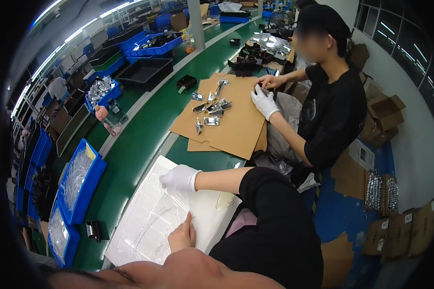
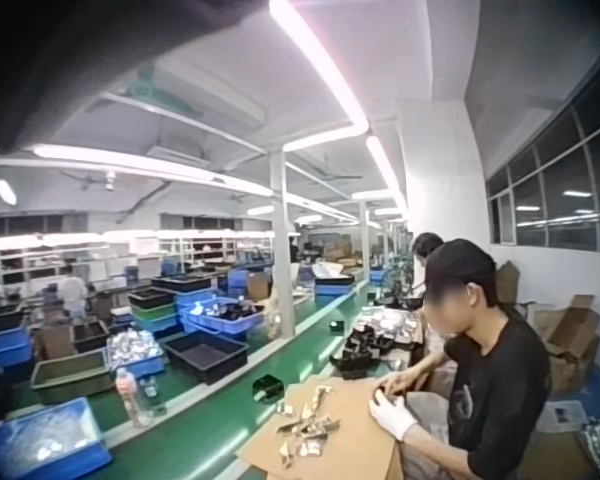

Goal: The person removes transparent plastic covers from sheets and attaches them onto black electronic casings by hand, assembling each unit sequentially at the workstation.

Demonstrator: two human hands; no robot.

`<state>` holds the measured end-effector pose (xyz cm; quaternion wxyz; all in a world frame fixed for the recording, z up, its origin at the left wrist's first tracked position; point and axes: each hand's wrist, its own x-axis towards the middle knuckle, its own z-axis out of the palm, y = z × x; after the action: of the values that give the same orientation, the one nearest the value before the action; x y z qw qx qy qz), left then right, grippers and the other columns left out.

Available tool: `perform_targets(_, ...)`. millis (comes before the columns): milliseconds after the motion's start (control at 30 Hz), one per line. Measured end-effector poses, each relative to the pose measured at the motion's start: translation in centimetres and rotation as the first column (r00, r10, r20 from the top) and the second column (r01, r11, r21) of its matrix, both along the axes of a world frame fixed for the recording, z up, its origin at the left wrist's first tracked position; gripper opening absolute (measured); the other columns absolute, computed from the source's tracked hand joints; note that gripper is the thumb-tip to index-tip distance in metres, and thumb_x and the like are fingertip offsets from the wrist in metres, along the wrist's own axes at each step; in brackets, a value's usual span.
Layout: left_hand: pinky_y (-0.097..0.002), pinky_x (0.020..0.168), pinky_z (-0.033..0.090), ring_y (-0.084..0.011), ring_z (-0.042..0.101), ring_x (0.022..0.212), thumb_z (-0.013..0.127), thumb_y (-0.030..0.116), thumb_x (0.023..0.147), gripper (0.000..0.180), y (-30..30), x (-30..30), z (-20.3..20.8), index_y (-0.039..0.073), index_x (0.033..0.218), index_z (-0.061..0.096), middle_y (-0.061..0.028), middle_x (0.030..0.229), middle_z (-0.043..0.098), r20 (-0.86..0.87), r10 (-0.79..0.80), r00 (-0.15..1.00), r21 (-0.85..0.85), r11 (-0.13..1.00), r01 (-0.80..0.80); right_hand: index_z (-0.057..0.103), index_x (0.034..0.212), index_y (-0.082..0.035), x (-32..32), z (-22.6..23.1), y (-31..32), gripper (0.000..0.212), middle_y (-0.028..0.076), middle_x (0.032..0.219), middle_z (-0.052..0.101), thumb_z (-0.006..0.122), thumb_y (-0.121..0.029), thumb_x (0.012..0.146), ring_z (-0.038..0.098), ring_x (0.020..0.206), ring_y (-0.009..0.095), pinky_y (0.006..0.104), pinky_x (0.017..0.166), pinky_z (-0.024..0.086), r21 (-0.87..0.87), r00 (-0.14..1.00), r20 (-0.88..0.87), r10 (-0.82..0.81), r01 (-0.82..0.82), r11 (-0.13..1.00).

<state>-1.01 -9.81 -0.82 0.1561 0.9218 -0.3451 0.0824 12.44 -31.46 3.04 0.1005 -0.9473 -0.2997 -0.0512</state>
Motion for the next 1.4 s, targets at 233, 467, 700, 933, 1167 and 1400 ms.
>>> perform_targets(233, -0.0373, 0.054, 0.051, -0.0277, 0.063, 0.055, 0.063, 0.019, 0.092, 0.044, 0.0, 0.7, 1.3, 0.017, 0.136, 0.063, -0.0075, 0.072, 0.065, -0.087, 0.019, 0.996, 0.077, 0.997, -0.012, 0.061, 0.101, -0.007, -0.1, 0.5, -1.7, 0.016, 0.009, 0.089, 0.072, 0.056, -0.023, 0.101, 0.067, 0.077, 0.019, 0.0325, 0.074, 0.055, 0.700, 0.838, -0.535, -0.112, 0.513, 0.497)
perform_targets(467, -0.0394, 0.056, 0.052, -0.0303, 0.065, 0.058, 0.061, 0.022, 0.094, 0.042, -0.9, 0.9, 4.3, 0.020, 0.136, 0.061, -0.0095, 0.074, 0.067, -0.175, 0.056, 0.983, 0.159, 0.987, -0.028, 0.062, 0.102, -0.007, -0.3, -1.3, -2.9, 0.020, 0.007, 0.089, 0.072, 0.057, -0.026, 0.102, 0.065, 0.078, 0.016, 0.0293, 0.076, 0.054, 0.776, 0.781, -0.617, -0.095, 0.624, 0.093)
perform_targets(700, -0.0388, 0.058, 0.052, -0.0295, 0.067, 0.062, 0.058, 0.024, 0.097, 0.037, -2.8, 1.6, 6.4, 0.018, 0.133, 0.060, -0.0089, 0.079, 0.070, -0.274, -0.021, 0.961, 0.087, 0.995, 0.047, 0.063, 0.102, -0.006, -1.7, -3.3, -2.9, 0.020, 0.005, 0.087, 0.072, 0.057, -0.025, 0.103, 0.065, 0.077, 0.015, 0.0274, 0.075, 0.053, 0.765, 0.789, -0.587, -0.183, 0.614, 0.194)
perform_targets(933, -0.0328, 0.059, 0.051, -0.0248, 0.065, 0.062, 0.062, 0.018, 0.095, 0.027, -4.7, 1.1, 1.7, 0.013, 0.120, 0.067, -0.0056, 0.079, 0.072, -0.020, -0.289, 0.957, -0.128, 0.950, 0.284, 0.064, 0.102, -0.006, -1.3, -4.0, -2.4, 0.024, 0.004, 0.084, 0.073, 0.058, -0.030, 0.101, 0.065, 0.074, 0.016, 0.0277, 0.074, 0.052, 0.787, 0.797, -0.568, -0.203, 0.599, 0.147)
perform_targets(1167, -0.0268, 0.056, 0.046, -0.0167, 0.057, 0.054, 0.066, 0.007, 0.090, 0.018, -4.0, 0.9, 1.8, 0.010, 0.106, 0.074, -0.0030, 0.069, 0.065, -0.290, -0.260, 0.921, -0.438, 0.892, 0.114, 0.064, 0.104, -0.006, -2.3, -1.9, -1.9, 0.018, 0.003, 0.087, 0.072, 0.059, -0.022, 0.101, 0.065, 0.077, 0.014, 0.0257, 0.077, 0.052, 0.725, 0.748, -0.606, -0.270, 0.659, 0.198)
perform_targets(1400, -0.0257, 0.053, 0.044, -0.0142, 0.053, 0.050, 0.064, 0.006, 0.092, 0.019, -3.7, 1.1, 0.9, 0.010, 0.108, 0.074, -0.0020, 0.061, 0.059, -0.442, -0.268, 0.856, -0.493, 0.870, 0.018, 0.065, 0.104, -0.006, -1.6, -3.4, -2.1, 0.016, 0.003, 0.092, 0.072, 0.059, -0.020, 0.101, 0.067, 0.078, 0.013, 0.0259, 0.076, 0.052, 0.802, 0.796, -0.567, -0.210, 0.592, 0.077)
